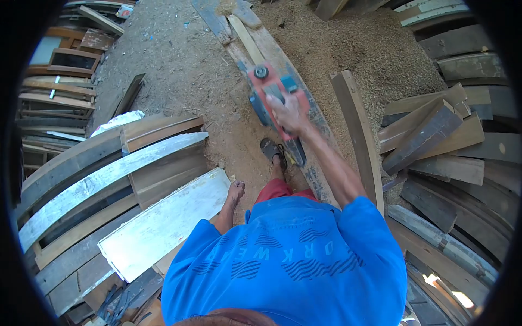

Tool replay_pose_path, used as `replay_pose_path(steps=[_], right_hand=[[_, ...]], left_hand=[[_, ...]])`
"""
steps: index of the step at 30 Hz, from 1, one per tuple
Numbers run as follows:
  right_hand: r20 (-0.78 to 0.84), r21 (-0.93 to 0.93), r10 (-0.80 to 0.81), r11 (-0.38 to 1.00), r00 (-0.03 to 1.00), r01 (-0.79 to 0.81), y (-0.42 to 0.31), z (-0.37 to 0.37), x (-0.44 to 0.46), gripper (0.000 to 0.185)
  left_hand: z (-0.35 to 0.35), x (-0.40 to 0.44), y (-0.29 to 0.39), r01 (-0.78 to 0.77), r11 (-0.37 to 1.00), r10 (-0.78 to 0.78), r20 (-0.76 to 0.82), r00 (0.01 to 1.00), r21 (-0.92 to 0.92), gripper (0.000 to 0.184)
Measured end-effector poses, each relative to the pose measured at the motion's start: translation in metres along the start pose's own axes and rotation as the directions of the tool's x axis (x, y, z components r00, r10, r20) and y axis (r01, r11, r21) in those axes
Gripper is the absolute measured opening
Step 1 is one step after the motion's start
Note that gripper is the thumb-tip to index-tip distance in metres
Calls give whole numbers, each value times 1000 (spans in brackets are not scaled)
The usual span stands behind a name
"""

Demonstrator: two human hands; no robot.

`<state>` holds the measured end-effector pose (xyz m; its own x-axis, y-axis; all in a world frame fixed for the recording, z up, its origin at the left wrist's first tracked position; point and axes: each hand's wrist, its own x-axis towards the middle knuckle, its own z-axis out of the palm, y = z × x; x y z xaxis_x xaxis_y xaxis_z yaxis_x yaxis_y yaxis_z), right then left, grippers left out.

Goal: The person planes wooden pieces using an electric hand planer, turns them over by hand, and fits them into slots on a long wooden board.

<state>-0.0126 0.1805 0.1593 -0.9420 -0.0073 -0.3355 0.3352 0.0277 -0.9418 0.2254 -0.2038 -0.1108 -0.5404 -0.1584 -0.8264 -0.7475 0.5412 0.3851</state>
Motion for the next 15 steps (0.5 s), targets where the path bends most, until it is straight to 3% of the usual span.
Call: replay_pose_path(steps=[4,8,9,15], right_hand=[[-19,-109,78,991,997,-80,43,-6,-89,48],[-20,-103,112,988,994,-113,58,-1,-144,56],[-33,-197,82,977,996,-87,62,2,-145,59],[-76,-191,-9,982,997,-6,50,14,-85,60]], left_hand=[[16,14,-2,-57,993,58,-4,998,106,34],[35,5,22,-88,996,87,40,995,12,26],[39,1,26,-90,996,91,49,995,-9,26],[46,-7,25,-66,993,73,64,995,-94,26]])
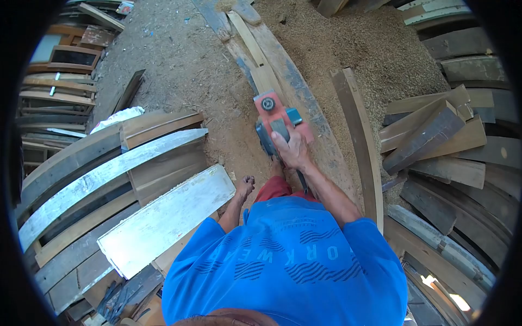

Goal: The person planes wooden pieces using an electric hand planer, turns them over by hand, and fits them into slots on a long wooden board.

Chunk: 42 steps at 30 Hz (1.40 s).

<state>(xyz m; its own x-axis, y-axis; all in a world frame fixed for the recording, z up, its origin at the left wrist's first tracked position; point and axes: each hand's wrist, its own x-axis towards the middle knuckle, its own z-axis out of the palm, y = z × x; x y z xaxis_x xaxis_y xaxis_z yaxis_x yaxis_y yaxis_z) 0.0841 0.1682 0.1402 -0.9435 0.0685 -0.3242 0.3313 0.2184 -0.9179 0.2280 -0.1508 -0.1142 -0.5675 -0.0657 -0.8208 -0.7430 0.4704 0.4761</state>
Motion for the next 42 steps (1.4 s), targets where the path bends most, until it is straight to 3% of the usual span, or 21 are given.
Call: replay_pose_path(steps=[4,10,13,15,16,18,20,23,25,27,30,33,36,39,42], right_hand=[[-35,-21,29,999,999,-29,-4,13,60,61],[-75,-84,-103,992,992,96,-57,14,147,59],[-133,-151,-195,973,972,175,-36,23,200,58],[-130,-110,-177,980,976,163,-44,21,213,56],[-128,-6,-133,991,983,133,-59,17,206,55],[-100,189,-20,981,995,38,-70,2,162,51],[-124,150,-79,984,989,97,-78,-21,118,43],[-88,217,-19,975,996,37,-52,-46,65,41],[-104,175,28,985,994,-10,-36,-62,26,41],[-124,145,57,989,991,-39,-16,-71,-6,41],[-146,101,94,992,985,-80,6,-84,-44,54],[-160,91,116,991,980,-102,29,-87,-65,59],[-169,95,134,988,977,-119,44,-85,-71,54],[-157,105,149,985,976,-133,46,-77,-67,46],[-124,126,149,983,981,-133,54,-66,-57,48]], left_hand=[[-12,-3,-14,66,997,-66,5,998,-42,25],[-29,-6,-22,89,990,-88,18,996,-107,24],[-33,-6,-18,62,994,-64,-26,998,-86,24],[-32,5,-33,-44,995,53,-102,993,90,25],[-34,12,-26,-97,980,122,-140,983,173,25],[-31,23,-7,-170,983,177,-123,977,68,27],[-24,29,29,-259,966,258,-131,957,9,28],[2,67,93,-440,896,424,-180,888,-62,32],[17,53,173,-402,881,383,-125,915,-250,35],[36,96,205,-407,903,382,-175,907,-135,49],[47,35,288,-386,920,390,-258,884,69,69],[39,-50,341,-302,949,313,-185,931,85,66],[27,-35,333,-534,845,533,-102,840,23,50],[5,-42,320,-620,739,667,-164,727,264,36],[-19,-92,321,-690,661,748,-194,635,295,32]])
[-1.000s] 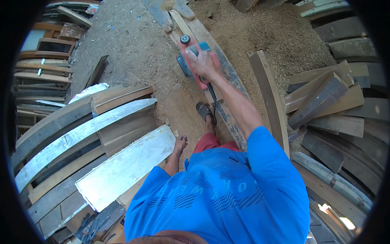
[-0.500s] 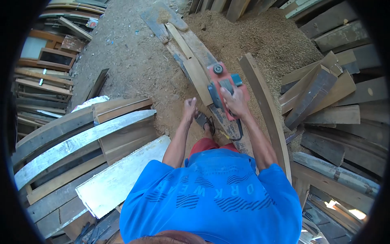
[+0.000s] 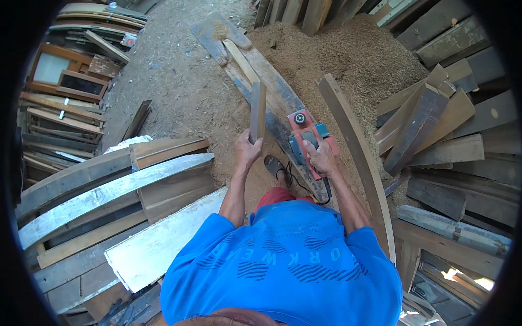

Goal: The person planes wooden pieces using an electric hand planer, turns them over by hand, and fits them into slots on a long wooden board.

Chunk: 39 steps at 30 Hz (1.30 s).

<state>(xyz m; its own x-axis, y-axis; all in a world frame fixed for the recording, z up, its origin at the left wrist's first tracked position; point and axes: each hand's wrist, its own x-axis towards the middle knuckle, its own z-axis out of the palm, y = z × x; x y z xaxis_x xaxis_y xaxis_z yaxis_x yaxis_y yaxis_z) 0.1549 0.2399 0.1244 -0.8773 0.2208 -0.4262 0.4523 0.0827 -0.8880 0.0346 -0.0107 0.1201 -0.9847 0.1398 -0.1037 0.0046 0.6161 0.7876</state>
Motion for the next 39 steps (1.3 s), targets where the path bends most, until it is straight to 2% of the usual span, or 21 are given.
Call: replay_pose_path(steps=[3,6,7,8,9,12,15,18,21,23,26,29,30,31,33,34,36,37,39], right_hand=[[23,-2,22,1000,1000,-22,1,9,5,54],[8,-7,68,998,998,-68,0,8,3,52],[2,-16,79,997,997,-79,6,8,5,52],[-7,-21,91,996,996,-91,12,8,5,52],[-7,-18,94,995,996,-94,9,8,2,52],[-17,-13,89,996,996,-89,-1,10,0,53],[-25,-32,58,998,998,-59,2,10,3,55],[-25,-74,24,997,999,-26,22,8,9,57],[-40,-122,17,992,999,-22,12,8,1,59],[-60,-184,2,983,998,-13,27,10,11,60],[-165,-371,-190,921,968,117,16,8,-14,65],[-174,-497,-426,816,888,294,-13,-22,-64,66],[-104,-386,-352,876,930,288,-21,-35,-76,64],[-20,-177,-289,943,957,281,-24,-46,-89,64],[149,266,-228,946,962,183,-26,-61,-115,64],[81,348,-255,913,964,212,-32,-58,-134,63],[50,527,-350,805,936,273,-41,-59,-168,66],[19,594,-392,744,920,305,-42,-62,-183,68],[-191,623,-328,688,925,372,-34,-52,-204,67]], left_hand=[[-21,-14,-4,-125,990,132,-117,984,65,32],[-38,-19,-18,-170,985,167,-98,981,-28,39],[-44,-21,-19,-99,949,95,-28,995,-299,41],[-49,-22,-18,-4,841,46,64,997,-541,43],[-55,-24,-14,110,672,23,169,985,-732,45],[-69,-26,-1,271,411,132,351,927,-871,53],[-73,-35,23,319,324,169,386,907,-890,57],[-61,-57,34,354,278,26,375,927,-893,60],[-50,-80,53,412,99,293,422,858,-906,62],[-37,-99,65,417,45,261,414,872,-908,65],[-25,-139,84,420,30,286,411,866,-907,67],[-20,-157,98,487,43,347,470,812,-872,68],[-17,-165,101,525,42,358,503,786,-850,68],[-13,-172,104,557,60,379,535,755,-829,68],[-6,-178,112,628,120,424,612,668,-769,68],[1,-178,112,660,170,416,661,625,-732,68],[23,-182,110,728,269,395,761,515,-631,67],[35,-185,114,733,348,312,809,498,-585,66],[56,-198,119,738,497,133,881,454,-455,65]])
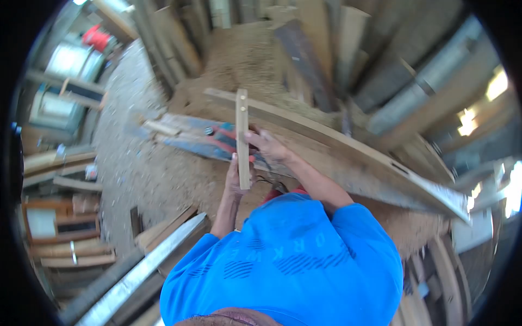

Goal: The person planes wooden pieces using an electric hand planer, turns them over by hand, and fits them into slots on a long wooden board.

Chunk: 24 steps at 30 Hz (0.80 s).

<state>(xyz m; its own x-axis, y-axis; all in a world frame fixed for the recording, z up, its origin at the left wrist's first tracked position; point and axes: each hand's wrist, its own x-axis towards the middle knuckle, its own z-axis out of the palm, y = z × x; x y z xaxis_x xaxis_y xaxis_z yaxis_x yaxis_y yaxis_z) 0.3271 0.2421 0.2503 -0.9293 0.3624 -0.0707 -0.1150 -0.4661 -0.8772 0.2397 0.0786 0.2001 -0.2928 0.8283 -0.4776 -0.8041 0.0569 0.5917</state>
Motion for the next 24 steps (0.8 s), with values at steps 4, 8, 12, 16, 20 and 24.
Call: replay_pose_path(steps=[4,8,12,16,20,24], right_hand=[[-148,230,-19,972,989,53,17,-27,-57,64],[-368,364,-44,912,929,187,21,-46,-119,59],[-450,372,-188,849,873,375,17,-62,-181,47],[-827,109,-225,835,516,540,2,-64,-234,43],[-903,-33,-218,894,371,447,11,-109,-314,43],[-929,-298,-306,952,207,73,-14,-154,-400,48]], left_hand=[[-8,22,-31,140,985,-170,474,864,98,59],[32,25,-62,231,923,-360,479,800,307,65],[61,31,-84,239,805,-541,504,673,543,68],[104,17,-104,236,754,-571,432,698,613,61],[134,32,-127,169,742,-633,593,498,649,54],[167,45,-152,62,673,-646,545,534,737,50]])
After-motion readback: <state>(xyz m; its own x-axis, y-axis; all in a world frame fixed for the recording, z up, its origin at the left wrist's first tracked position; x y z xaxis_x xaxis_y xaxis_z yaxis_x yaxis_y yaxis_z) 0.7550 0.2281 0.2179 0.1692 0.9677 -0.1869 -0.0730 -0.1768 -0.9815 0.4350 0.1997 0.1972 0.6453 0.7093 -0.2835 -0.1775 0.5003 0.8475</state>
